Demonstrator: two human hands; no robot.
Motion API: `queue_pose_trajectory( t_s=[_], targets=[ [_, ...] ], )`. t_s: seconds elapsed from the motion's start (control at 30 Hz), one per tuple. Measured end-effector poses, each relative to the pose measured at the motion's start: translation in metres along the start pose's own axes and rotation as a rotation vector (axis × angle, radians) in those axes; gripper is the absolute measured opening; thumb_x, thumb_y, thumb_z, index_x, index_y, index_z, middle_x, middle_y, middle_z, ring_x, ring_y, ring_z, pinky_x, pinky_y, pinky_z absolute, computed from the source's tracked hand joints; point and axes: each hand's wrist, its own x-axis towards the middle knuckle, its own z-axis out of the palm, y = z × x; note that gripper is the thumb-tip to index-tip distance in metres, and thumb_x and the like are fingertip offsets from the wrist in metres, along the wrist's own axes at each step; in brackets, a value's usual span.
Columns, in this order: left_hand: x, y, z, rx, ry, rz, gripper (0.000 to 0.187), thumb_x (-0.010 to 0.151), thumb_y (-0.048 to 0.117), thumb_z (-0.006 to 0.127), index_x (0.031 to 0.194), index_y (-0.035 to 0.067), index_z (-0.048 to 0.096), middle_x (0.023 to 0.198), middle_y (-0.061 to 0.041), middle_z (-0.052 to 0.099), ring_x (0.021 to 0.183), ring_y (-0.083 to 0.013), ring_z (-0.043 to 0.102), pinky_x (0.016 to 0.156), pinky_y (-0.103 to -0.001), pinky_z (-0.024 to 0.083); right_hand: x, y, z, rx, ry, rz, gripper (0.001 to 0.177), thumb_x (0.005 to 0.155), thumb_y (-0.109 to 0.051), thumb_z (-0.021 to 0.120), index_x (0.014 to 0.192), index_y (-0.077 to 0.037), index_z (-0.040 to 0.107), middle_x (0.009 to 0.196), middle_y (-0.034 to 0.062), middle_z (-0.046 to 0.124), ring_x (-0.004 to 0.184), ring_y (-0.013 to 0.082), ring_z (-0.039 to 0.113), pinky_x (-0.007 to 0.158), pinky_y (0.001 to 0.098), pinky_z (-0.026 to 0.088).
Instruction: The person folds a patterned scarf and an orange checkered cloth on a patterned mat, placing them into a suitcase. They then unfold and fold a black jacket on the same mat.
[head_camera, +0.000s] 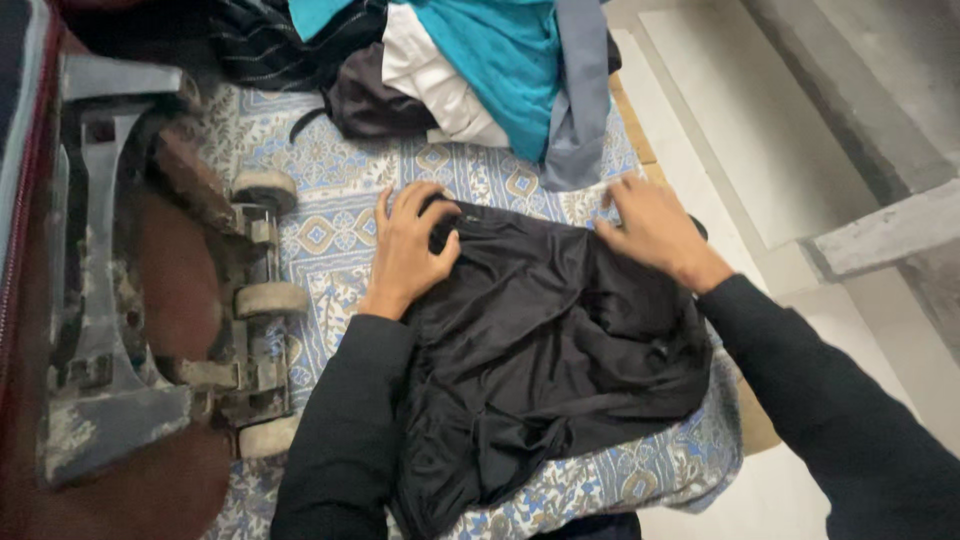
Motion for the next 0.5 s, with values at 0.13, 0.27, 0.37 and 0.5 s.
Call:
queue_pose_trajectory(
  t_s=[0.13,0.27,0.37,0.5],
  targets=[
    [-0.001,-0.001,0.006,0.13,-0.011,-0.043,0.022,0.084,0.022,0.074,0.1,0.01,0.065,0.135,-0.012,0.058,0.139,-0.0322,0.047,0.121,-0.066,0.018,0.024,-0.048,0.005,0.319,0.119,-0.24,0.034,0.092,-0.029,0.073,0.112,-0.003,0.065,0.122,0.0177,0.062,0.116,0.038,0.06,0.099,0.0458,0.048],
    [0.001,-0.006,0.008,0.235,0.024,-0.064,0.02,0.089,0.023,0.073,0.1,0.009,0.065,0.137,-0.013,0.058,0.14,-0.0327,0.045,0.12,-0.067,0.018,0.03,-0.087,0.05,0.28,0.064,-0.297,0.037,0.09,-0.032,0.076,0.115,-0.005,0.069,0.121,0.0184,0.06,0.116,0.0395,0.056,0.099,0.0474,0.045],
    [0.0,-0.007,0.01,0.195,0.044,-0.072,0.02,0.09,0.024,0.072,0.102,0.009,0.066,0.138,-0.017,0.055,0.14,-0.0348,0.043,0.119,-0.066,0.018,0.025,-0.089,0.075,0.303,0.157,-0.164,0.032,0.092,-0.029,0.076,0.112,-0.005,0.07,0.121,0.0163,0.061,0.117,0.0376,0.056,0.102,0.047,0.044],
    [0.0,-0.009,0.01,0.168,0.037,-0.111,0.027,0.091,0.024,0.071,0.112,0.009,0.068,0.142,-0.017,0.054,0.142,-0.0338,0.043,0.122,-0.065,0.018,0.018,-0.081,0.092,0.444,0.231,0.018,0.03,0.095,-0.024,0.075,0.117,-0.005,0.069,0.124,0.0138,0.061,0.122,0.0345,0.057,0.107,0.0428,0.045]
  ],
)
